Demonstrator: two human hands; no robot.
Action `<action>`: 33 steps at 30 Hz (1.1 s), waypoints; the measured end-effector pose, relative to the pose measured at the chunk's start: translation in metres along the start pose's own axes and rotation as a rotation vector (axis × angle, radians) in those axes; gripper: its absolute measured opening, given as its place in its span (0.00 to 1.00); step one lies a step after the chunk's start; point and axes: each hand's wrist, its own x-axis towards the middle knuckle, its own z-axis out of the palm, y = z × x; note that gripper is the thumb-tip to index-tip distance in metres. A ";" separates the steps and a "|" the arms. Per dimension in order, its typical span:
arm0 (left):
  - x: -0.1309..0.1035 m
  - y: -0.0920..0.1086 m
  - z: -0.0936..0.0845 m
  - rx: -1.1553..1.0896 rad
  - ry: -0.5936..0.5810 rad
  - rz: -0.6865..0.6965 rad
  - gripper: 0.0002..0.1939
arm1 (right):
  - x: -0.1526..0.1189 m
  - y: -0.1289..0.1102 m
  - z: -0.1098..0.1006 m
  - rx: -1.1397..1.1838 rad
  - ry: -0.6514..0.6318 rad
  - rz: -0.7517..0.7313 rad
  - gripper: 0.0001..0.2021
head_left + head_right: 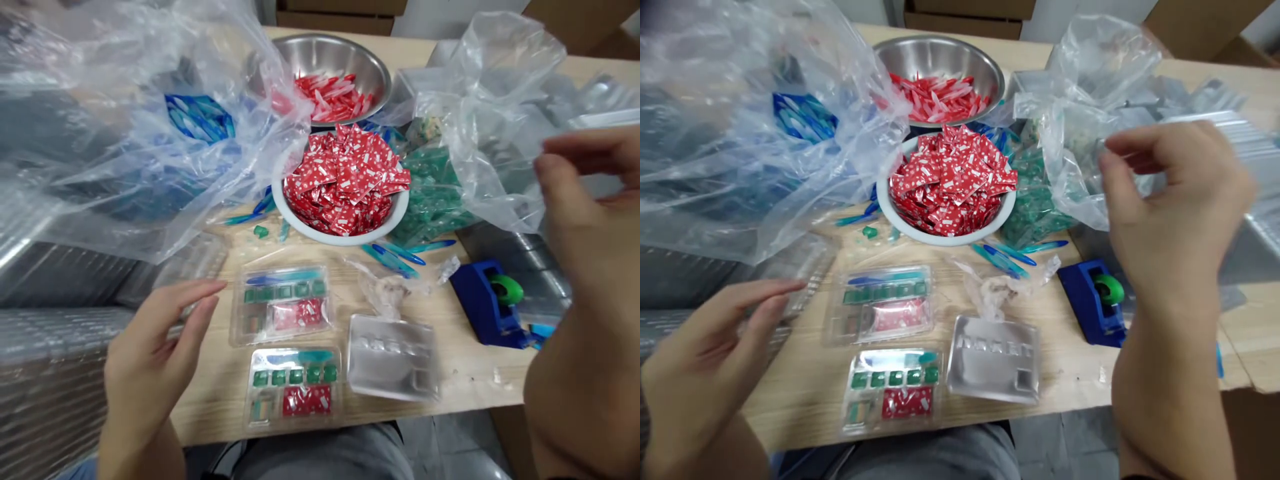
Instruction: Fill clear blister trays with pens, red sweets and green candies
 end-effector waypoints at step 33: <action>-0.057 -0.024 0.032 0.138 -0.230 0.202 0.14 | -0.037 -0.082 0.082 0.363 -0.258 -0.376 0.05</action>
